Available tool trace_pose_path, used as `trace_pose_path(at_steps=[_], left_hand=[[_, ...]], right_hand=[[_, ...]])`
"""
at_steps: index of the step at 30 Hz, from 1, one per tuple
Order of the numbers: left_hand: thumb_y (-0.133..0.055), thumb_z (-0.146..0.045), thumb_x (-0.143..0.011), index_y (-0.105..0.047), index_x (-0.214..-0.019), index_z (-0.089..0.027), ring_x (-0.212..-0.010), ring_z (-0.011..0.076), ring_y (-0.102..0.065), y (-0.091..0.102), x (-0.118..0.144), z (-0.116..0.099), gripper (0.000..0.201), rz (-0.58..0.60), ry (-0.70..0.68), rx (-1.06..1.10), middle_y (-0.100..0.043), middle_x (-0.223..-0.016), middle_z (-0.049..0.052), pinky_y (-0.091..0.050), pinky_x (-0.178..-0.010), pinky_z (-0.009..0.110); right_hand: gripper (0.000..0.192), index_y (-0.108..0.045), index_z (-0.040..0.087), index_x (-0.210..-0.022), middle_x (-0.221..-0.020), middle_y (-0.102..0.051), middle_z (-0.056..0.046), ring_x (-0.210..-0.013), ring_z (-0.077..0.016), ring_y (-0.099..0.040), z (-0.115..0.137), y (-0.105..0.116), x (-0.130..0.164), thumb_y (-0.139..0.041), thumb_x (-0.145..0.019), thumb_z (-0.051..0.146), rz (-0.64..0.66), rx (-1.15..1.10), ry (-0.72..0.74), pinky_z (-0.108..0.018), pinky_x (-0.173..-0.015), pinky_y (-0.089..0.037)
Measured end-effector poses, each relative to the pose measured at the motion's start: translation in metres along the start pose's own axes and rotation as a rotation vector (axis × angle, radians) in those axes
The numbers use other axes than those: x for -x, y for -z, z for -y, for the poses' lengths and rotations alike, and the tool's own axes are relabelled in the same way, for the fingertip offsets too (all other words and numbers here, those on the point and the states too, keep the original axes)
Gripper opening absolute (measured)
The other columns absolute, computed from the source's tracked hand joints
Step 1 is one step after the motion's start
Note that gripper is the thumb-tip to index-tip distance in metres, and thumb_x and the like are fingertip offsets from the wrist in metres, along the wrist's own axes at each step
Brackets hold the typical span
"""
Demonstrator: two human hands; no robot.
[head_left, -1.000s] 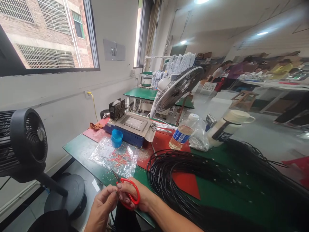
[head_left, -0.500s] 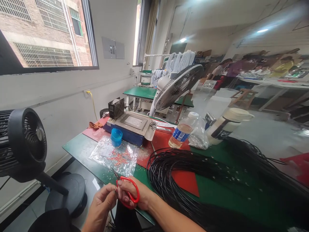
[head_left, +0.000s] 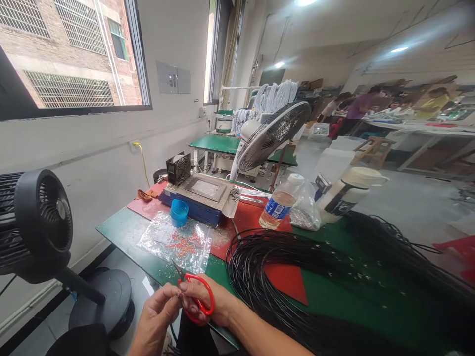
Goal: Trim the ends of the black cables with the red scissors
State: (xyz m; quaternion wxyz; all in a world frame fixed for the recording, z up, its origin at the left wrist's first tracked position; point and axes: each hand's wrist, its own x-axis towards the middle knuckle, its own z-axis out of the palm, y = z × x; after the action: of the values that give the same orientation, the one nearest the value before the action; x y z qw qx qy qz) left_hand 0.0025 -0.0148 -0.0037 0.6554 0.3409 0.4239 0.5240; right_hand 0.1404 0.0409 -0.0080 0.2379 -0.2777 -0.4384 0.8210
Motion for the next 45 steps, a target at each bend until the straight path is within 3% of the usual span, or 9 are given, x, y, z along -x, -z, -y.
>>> trace_pose_path(at_steps=[5,9,20,30,40,45], left_hand=[[-0.065,-0.032,-0.071,-0.066,-0.068,-0.019,-0.061,0.012,-0.055,0.0033,-0.0001,0.0023,0.014,-0.034,0.03,0.084,-0.063,-0.062,0.001,-0.043,-0.064,0.024],[-0.058,-0.03,-0.077,-0.064,-0.066,-0.018,-0.064,0.012,-0.055,0.0005,0.0018,-0.0017,0.017,0.027,0.038,0.058,-0.061,-0.058,0.0,-0.041,-0.063,0.023],[-0.06,-0.03,-0.076,-0.065,-0.065,-0.015,-0.061,0.0102,-0.052,0.0022,0.0017,0.0035,0.019,0.049,-0.001,0.042,-0.06,-0.061,0.001,-0.039,-0.059,0.021],[-0.061,-0.03,-0.074,-0.065,-0.065,-0.017,-0.064,0.0128,-0.057,-0.0001,0.0021,0.0022,0.016,0.056,0.005,0.109,-0.06,-0.056,0.0,-0.044,-0.064,0.023],[-0.063,-0.029,-0.073,-0.065,-0.066,-0.018,-0.06,0.0115,-0.057,-0.0028,0.0029,0.0022,0.013,0.013,-0.019,0.125,-0.059,-0.054,-0.001,-0.045,-0.064,0.023],[-0.067,-0.03,-0.07,-0.065,-0.064,-0.017,-0.062,0.012,-0.058,-0.001,0.0024,0.0048,0.013,-0.027,-0.039,0.12,-0.062,-0.058,0.0,-0.044,-0.061,0.021]], right_hand=[[0.046,-0.056,0.01,-0.058,-0.037,-0.046,0.004,-0.027,-0.0045,-0.038,-0.0021,0.0003,-0.001,-0.063,-0.069,0.055,0.027,0.017,-0.002,-0.015,-0.028,-0.027],[0.054,-0.057,0.01,-0.057,-0.036,-0.045,0.004,-0.026,-0.0042,-0.037,-0.0045,0.0003,-0.0009,-0.055,-0.072,0.062,0.011,0.066,0.008,-0.016,-0.028,-0.026],[0.048,-0.057,0.01,-0.055,-0.035,-0.045,0.004,-0.025,-0.0035,-0.037,0.0002,-0.0014,0.0017,-0.062,-0.068,0.056,-0.012,0.052,-0.071,-0.014,-0.025,-0.025],[0.049,-0.057,0.009,-0.055,-0.036,-0.046,0.003,-0.026,-0.004,-0.037,-0.0054,-0.0018,-0.0005,-0.062,-0.07,0.056,0.012,-0.006,0.003,-0.015,-0.026,-0.025],[0.049,-0.055,0.01,-0.053,-0.036,-0.044,0.003,-0.028,-0.0045,-0.038,-0.0083,-0.001,-0.0015,-0.058,-0.075,0.054,0.043,0.008,0.069,-0.016,-0.031,-0.026],[0.044,-0.056,0.01,-0.056,-0.037,-0.046,0.003,-0.027,-0.0044,-0.037,-0.0065,-0.002,-0.0015,-0.06,-0.073,0.05,0.022,-0.011,0.009,-0.016,-0.029,-0.026]])
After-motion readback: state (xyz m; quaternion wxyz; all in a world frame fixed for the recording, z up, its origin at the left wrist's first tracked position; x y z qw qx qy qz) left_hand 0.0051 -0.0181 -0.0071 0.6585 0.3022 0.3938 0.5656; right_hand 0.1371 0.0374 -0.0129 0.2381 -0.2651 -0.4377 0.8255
